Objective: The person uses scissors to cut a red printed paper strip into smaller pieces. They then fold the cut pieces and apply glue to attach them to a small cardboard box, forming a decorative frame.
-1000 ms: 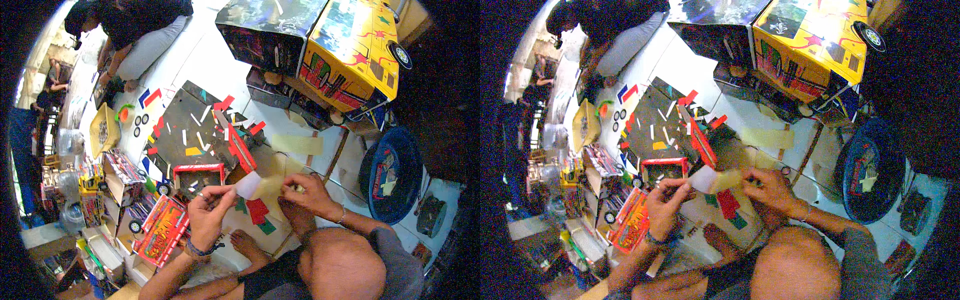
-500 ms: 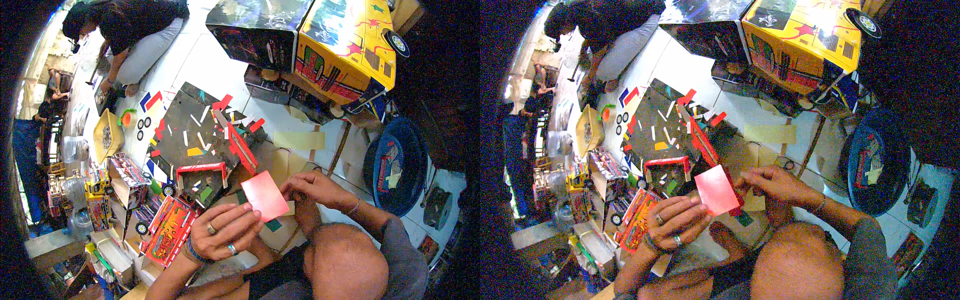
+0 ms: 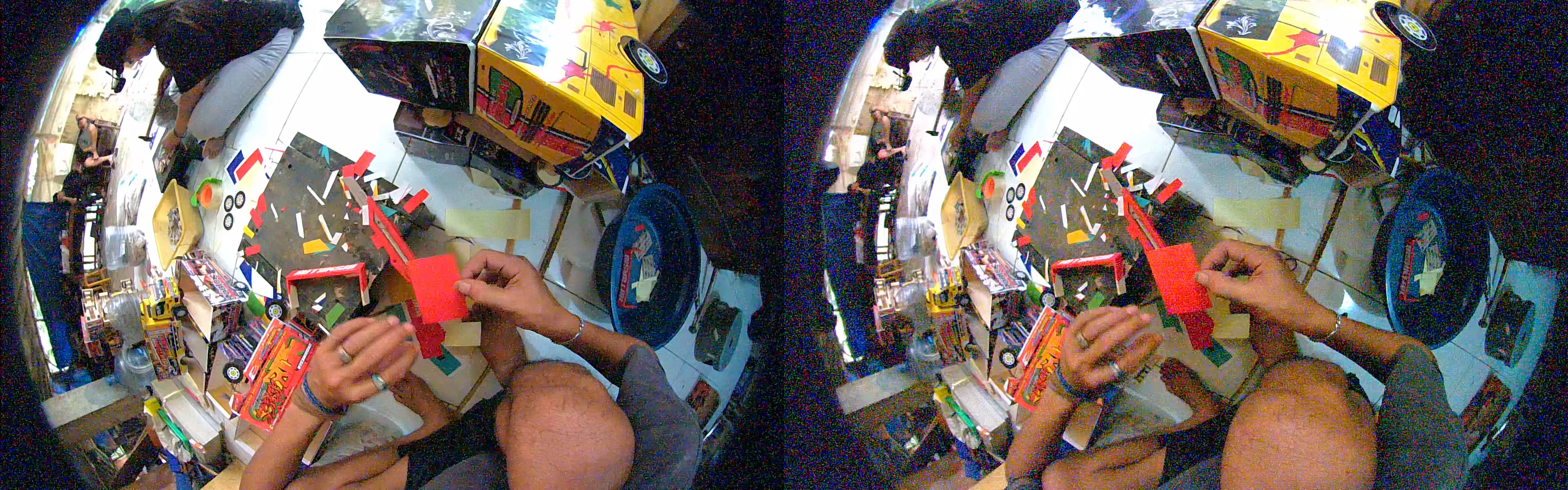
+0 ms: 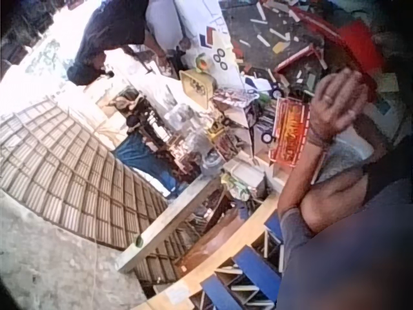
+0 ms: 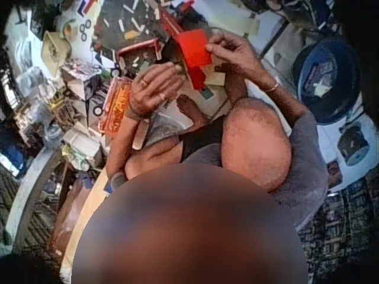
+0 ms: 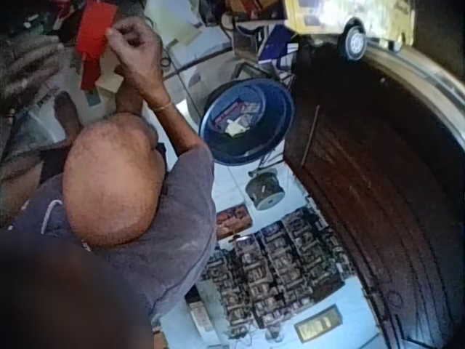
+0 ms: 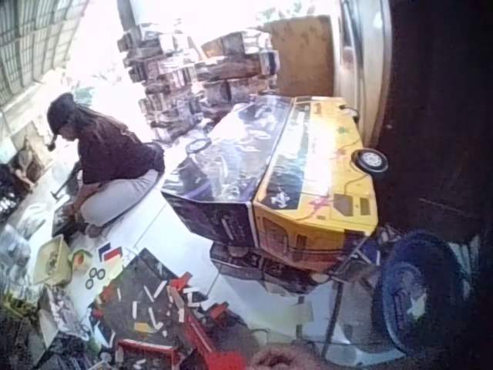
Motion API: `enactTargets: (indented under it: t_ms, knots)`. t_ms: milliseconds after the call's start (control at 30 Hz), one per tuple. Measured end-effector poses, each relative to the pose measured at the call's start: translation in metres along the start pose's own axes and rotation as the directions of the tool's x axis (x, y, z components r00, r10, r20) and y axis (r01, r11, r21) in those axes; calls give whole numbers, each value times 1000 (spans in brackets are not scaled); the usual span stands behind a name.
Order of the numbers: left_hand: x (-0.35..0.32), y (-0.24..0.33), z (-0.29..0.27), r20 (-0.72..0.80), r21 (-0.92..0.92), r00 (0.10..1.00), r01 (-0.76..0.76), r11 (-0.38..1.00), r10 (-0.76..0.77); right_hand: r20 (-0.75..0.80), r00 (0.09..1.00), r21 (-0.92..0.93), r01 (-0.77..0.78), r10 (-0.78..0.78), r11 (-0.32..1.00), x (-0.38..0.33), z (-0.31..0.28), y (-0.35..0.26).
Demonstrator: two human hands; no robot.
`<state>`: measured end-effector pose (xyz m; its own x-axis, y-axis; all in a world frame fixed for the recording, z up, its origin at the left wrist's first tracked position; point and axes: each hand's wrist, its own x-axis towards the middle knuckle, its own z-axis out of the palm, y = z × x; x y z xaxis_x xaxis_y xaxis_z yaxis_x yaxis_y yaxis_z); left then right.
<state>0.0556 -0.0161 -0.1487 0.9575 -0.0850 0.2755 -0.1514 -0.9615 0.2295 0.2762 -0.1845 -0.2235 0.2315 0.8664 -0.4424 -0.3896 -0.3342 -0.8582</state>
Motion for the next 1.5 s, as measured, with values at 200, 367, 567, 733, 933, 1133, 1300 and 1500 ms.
enactTargets:
  t_ms: [200, 367, 567, 733, 933, 1133, 1300, 1500]
  knots:
    - [-5, -32, 16, 18, -24, 700, 714, 699, -714, -11, 999, -11, 43, -43, 999, 1, -2, 3]
    - [-2, -36, 28, 81, 77, 753, 648, 757, -653, -8, 1000, 4, -18, 18, 1000, 0, 1, 6]
    - [2, -47, 32, 104, -84, 729, 684, 724, -676, 32, 994, -35, 109, -108, 993, 3, 8, 8]
    - [3, -41, 7, 168, -220, 523, 846, 485, -836, 123, 991, -14, 62, -60, 998, 6, 18, 1]
    - [9, -42, -54, 242, -669, 282, 742, 51, -928, 275, 949, 128, 121, -152, 984, 22, 52, -26]
    - [18, -12, -53, 241, -943, 321, 302, -142, -916, 344, 894, 127, 257, -286, 958, 26, 72, -53]
    - [21, 1, -43, 282, -957, 401, 182, -225, -872, 276, 940, 156, 160, -198, 975, 21, 77, -52]
    - [20, 8, -35, 314, -949, 494, 174, -261, -811, 146, 974, 74, 161, -170, 984, 15, 75, -44]
